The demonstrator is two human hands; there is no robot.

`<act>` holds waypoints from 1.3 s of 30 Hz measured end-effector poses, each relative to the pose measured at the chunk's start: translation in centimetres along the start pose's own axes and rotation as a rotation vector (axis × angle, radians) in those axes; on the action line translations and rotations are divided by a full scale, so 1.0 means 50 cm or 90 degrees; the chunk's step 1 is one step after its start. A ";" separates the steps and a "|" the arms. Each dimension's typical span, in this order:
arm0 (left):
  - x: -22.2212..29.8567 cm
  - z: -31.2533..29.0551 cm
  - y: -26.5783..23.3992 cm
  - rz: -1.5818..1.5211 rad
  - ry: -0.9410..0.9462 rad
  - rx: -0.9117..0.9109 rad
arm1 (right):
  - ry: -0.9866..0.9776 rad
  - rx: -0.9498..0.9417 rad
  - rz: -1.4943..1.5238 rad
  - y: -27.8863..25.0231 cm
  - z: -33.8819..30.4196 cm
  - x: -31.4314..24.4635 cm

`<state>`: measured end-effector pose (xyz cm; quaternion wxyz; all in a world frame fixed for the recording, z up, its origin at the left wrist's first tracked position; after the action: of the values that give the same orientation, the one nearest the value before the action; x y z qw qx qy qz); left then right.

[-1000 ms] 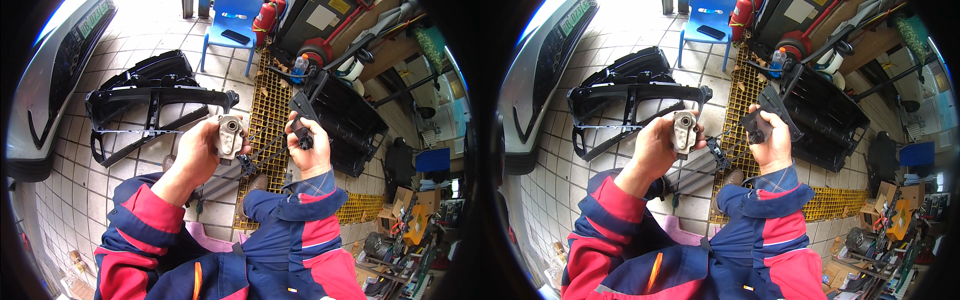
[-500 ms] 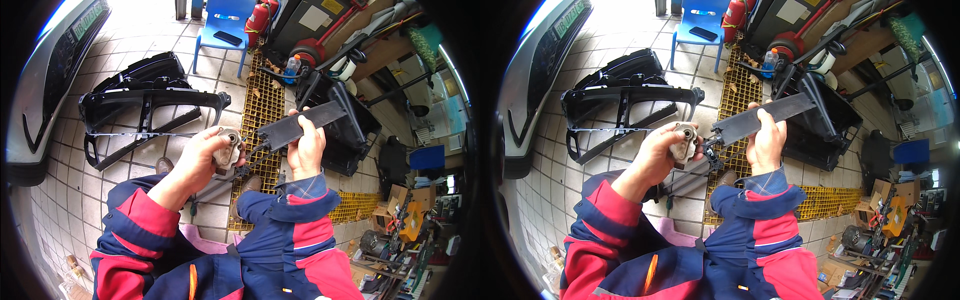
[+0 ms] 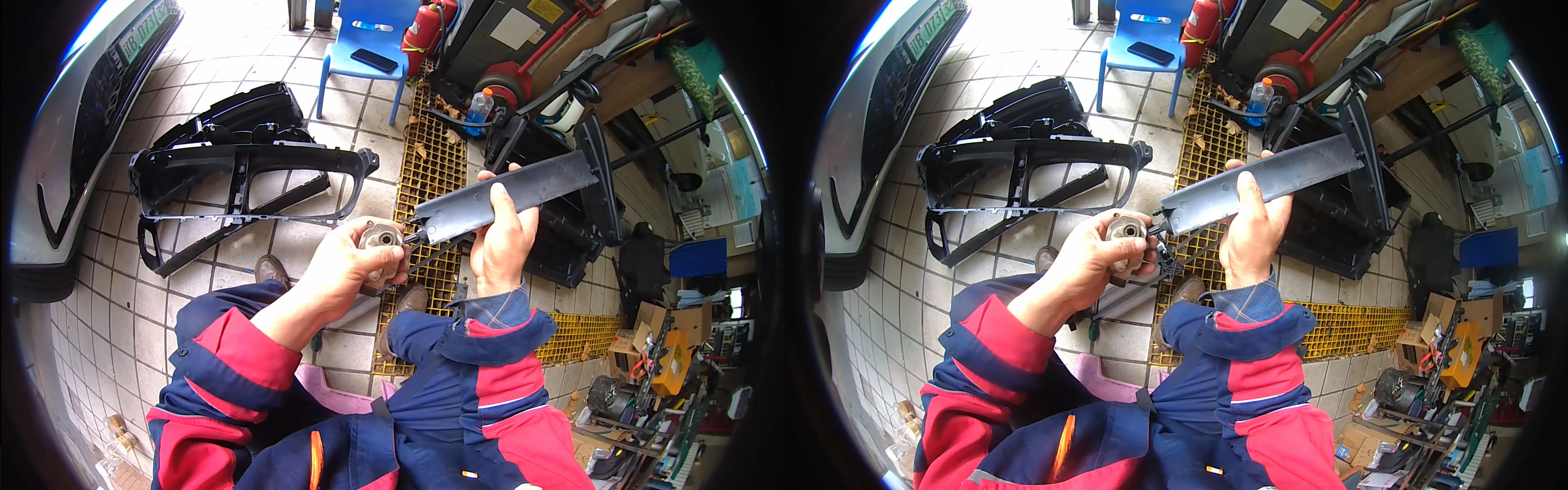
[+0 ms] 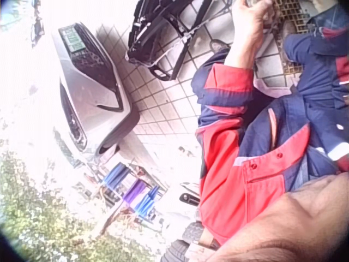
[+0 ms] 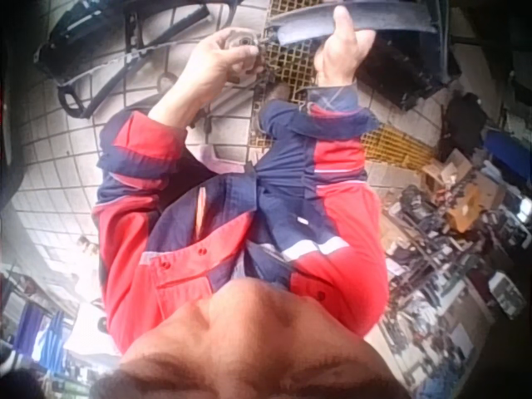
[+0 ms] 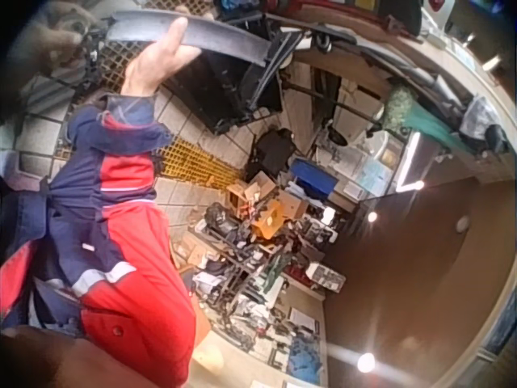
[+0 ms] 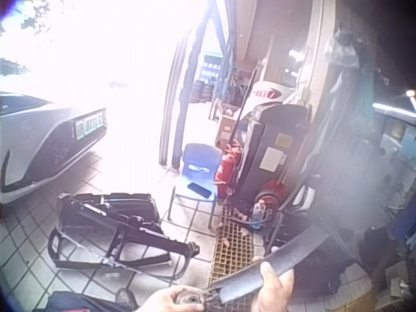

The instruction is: The person sits on the floor and repeatedly aligns a small metal component with a long black plastic trim piece. They insert the metal part into the plastic, then remove it and repeat the alignment and insertion several times.

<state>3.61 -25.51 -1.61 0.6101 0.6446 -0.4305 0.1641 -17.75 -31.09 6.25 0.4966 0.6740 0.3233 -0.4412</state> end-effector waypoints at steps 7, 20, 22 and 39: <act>0.023 0.001 -0.007 -0.095 0.060 0.059 | 0.072 -0.100 0.045 0.025 0.000 0.017; 0.097 -0.011 -0.018 0.155 0.230 0.094 | 0.235 -0.189 0.172 0.018 0.014 0.065; 0.117 -0.016 -0.009 0.219 0.299 0.098 | 0.256 -0.193 0.197 0.026 0.013 0.068; 0.091 -0.008 -0.035 0.136 0.204 0.139 | 0.306 -0.201 0.203 0.019 0.011 0.080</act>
<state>7.66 -26.96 0.69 0.5763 0.6234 -0.3733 0.3742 -15.46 -31.89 2.90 0.5676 0.7155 0.3859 -0.1305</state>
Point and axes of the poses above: each hand's wrist, its own z-axis towards the middle knuckle, its own y-axis out of the palm, x = y × z, the point moved 10 cm from there along z, towards the middle knuckle, and after that the axes turned 13 degrees about y, right-handed, at the moved point
